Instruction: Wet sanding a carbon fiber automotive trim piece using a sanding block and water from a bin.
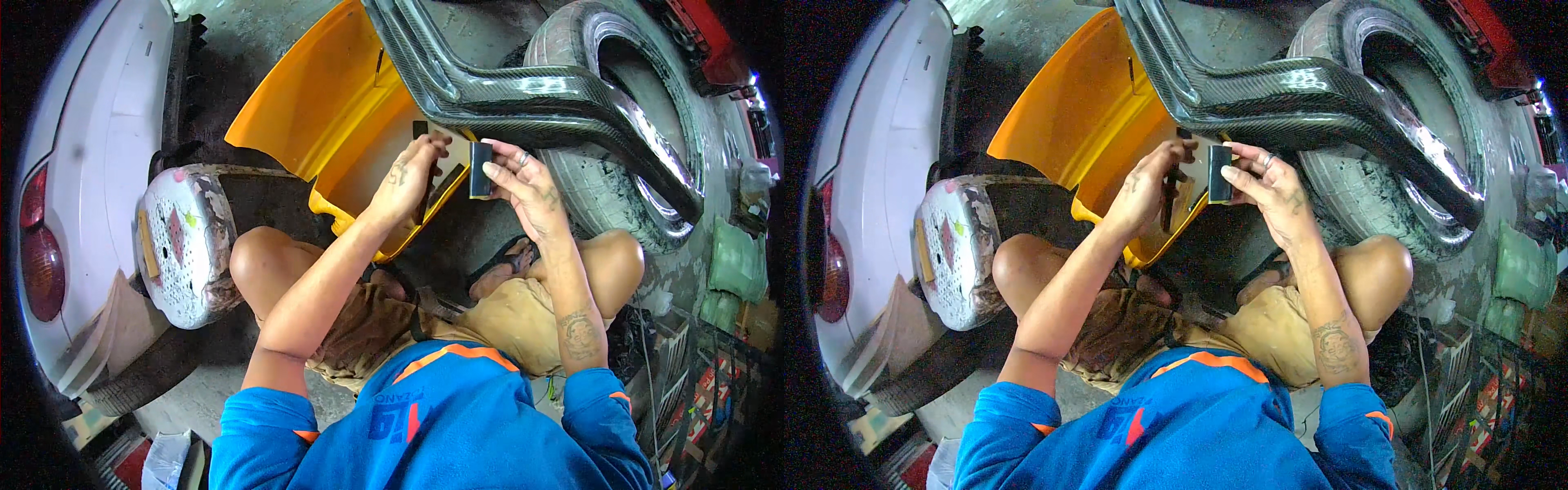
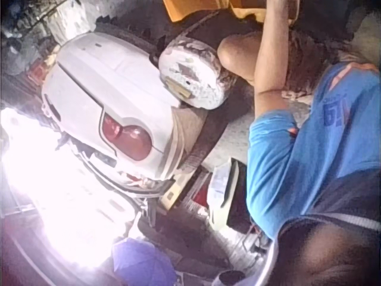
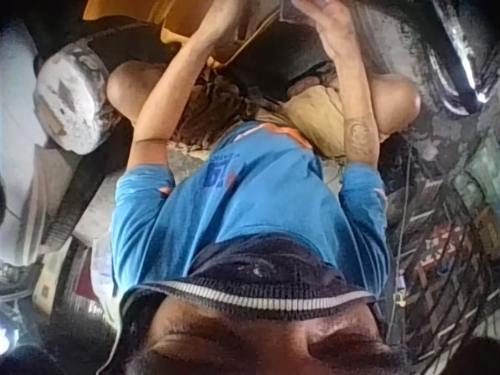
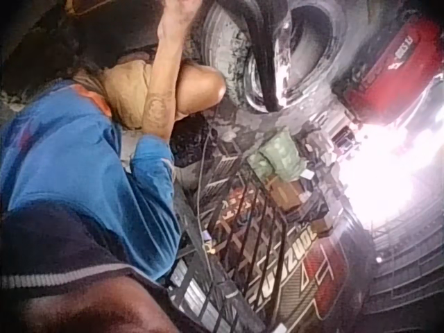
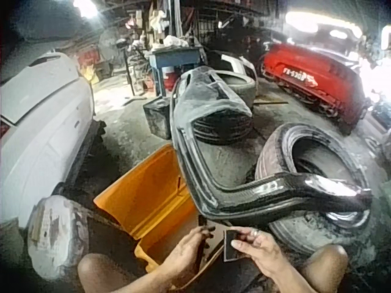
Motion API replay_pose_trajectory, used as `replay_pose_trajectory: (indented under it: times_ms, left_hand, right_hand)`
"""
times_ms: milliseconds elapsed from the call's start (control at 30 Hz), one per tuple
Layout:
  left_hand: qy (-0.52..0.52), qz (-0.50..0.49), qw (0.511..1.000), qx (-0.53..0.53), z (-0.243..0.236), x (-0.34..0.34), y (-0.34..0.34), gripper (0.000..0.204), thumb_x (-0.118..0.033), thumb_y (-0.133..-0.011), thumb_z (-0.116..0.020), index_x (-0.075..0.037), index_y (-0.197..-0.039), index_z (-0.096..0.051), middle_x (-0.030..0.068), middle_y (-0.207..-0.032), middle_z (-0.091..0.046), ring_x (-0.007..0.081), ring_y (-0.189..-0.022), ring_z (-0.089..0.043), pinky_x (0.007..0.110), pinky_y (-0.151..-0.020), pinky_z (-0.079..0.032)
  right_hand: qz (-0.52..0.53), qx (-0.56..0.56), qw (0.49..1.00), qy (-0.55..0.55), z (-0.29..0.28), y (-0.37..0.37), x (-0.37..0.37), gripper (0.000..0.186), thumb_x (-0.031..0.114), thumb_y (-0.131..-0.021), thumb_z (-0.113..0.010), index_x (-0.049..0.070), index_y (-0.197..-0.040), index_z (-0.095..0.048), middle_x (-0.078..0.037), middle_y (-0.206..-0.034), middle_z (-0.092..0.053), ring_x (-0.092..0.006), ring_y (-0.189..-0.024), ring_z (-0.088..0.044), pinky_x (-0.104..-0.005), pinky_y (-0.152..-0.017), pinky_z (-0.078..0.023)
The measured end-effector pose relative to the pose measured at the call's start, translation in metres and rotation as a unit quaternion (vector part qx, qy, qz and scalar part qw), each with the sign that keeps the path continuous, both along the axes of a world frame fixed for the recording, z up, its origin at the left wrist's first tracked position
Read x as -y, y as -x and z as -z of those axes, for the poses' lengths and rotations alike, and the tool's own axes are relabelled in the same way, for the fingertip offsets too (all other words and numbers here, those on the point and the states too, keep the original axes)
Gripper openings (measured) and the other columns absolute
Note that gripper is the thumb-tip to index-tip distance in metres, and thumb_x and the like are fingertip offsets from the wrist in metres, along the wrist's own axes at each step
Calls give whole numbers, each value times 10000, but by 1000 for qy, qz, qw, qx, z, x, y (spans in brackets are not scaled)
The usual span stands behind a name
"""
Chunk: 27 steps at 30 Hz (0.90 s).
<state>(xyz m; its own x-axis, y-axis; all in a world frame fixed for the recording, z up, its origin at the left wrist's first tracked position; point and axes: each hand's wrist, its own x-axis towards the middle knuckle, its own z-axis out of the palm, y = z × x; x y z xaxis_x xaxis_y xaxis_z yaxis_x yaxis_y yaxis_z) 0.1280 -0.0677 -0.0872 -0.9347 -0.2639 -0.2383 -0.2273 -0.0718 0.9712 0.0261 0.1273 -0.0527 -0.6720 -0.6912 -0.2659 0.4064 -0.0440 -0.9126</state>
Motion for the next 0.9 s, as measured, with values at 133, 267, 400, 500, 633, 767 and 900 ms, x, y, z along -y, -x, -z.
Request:
replay_pose_trajectory:
  times_ms: [133,267,400,500,633,767,900]
  left_hand:
    - [45,6,999,-8,-18,-9,4,376,-278,-1036,-543,9,-1267,-616,87,-1061,-686,136,-976,-625,271,-873,-485]
    - [12,-45,998,-43,-32,-18,8,367,-274,-1036,-560,22,-1243,-626,53,-978,-684,114,-915,-611,256,-839,-485]
    - [80,-21,993,-83,-29,-30,1,403,-320,-1047,-529,7,-1269,-607,78,-1110,-624,134,-1013,-555,277,-926,-433]
    - [106,-6,991,-85,-25,-27,1,399,-299,-1044,-520,17,-1277,-593,109,-1196,-597,154,-1067,-540,291,-974,-403]
    - [52,4,998,-35,-27,-17,2,351,-216,-1025,-559,34,-1269,-601,101,-1176,-657,143,-1087,-586,291,-973,-440]
    - [60,-21,996,-55,-23,-23,4,348,-201,-1027,-576,35,-1280,-610,66,-1104,-690,131,-1013,-619,276,-917,-481]
    - [99,-50,990,-89,-22,-34,2,361,-198,-1015,-597,23,-1301,-608,74,-1099,-681,135,-991,-619,275,-903,-479]
  right_hand:
    - [-15,-24,1000,13,-2,-2,-1,358,83,-918,-711,32,-1259,-614,-33,-1038,-647,-99,-921,-639,-271,-763,-591]
    - [-4,-38,999,13,-2,-3,0,356,51,-917,-699,24,-1258,-602,-36,-1043,-631,-102,-914,-630,-264,-745,-606]
    - [-3,-52,998,21,3,-7,4,330,19,-912,-692,30,-1228,-595,-37,-1040,-612,-99,-902,-620,-262,-721,-622]
    - [-4,-48,998,30,3,-8,4,324,12,-912,-689,38,-1219,-590,-38,-1034,-608,-99,-901,-619,-266,-712,-627]
    - [5,-62,998,23,-2,-7,2,332,12,-913,-687,44,-1227,-584,-38,-1030,-608,-101,-909,-622,-268,-704,-629]
    - [5,-59,998,21,-2,-6,2,337,15,-914,-689,43,-1231,-579,-39,-1030,-608,-101,-910,-625,-266,-701,-629]
    - [3,-49,999,22,5,-10,4,332,27,-915,-695,54,-1225,-579,-41,-1034,-599,-100,-906,-626,-267,-703,-628]
